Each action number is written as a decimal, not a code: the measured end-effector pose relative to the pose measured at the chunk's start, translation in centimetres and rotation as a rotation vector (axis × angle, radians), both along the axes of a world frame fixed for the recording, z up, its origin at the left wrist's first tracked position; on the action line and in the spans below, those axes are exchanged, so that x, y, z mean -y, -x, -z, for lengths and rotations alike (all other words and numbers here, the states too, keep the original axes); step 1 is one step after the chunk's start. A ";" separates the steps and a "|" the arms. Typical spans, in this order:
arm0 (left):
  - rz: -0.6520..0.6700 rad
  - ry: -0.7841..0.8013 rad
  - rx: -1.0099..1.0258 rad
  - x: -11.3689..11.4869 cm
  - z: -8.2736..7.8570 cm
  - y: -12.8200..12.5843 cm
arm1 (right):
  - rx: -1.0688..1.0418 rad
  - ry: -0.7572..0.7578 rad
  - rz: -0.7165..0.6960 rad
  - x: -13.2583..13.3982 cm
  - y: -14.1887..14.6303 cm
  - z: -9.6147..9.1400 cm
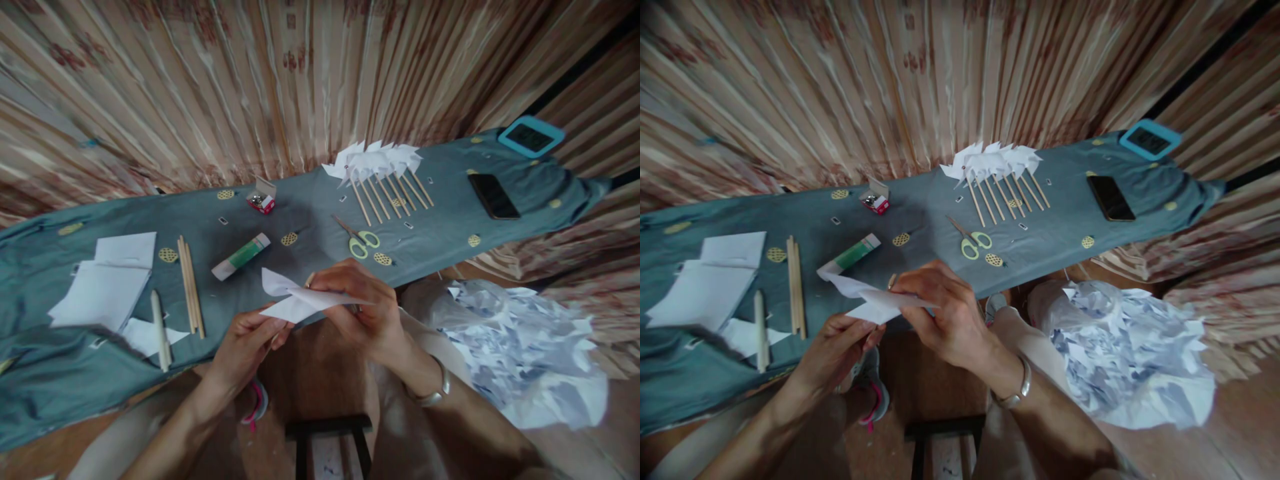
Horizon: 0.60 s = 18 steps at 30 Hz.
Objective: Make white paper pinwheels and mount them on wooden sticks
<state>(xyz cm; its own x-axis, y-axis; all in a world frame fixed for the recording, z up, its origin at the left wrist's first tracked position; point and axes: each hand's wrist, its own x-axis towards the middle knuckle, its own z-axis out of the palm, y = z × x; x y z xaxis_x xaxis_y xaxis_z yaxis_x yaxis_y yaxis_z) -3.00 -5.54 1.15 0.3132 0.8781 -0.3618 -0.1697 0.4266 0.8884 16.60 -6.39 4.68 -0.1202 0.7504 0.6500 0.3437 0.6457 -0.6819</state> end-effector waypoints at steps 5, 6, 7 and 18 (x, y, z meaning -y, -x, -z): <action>0.012 0.000 -0.007 0.1 0.1 0.1 | -0.001 0.000 0.004 0.1 0.0 -0.1; 0.011 -0.001 -0.011 0.1 0.1 0.1 | 0.002 -0.001 0.005 0.1 0.0 -0.1; 0.009 0.004 -0.016 0.1 0.2 0.2 | 0.004 -0.004 0.004 0.1 0.0 0.0; 0.035 -0.035 0.018 0.0 0.2 0.1 | -0.010 0.016 -0.019 0.2 -0.1 0.0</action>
<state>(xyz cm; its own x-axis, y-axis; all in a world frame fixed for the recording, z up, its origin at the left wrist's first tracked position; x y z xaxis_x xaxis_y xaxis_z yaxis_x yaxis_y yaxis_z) -3.11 -5.57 0.99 0.3505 0.8784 -0.3250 -0.1714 0.4013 0.8998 16.73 -6.64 4.66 -0.1280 0.7581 0.6395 0.3245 0.6413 -0.6953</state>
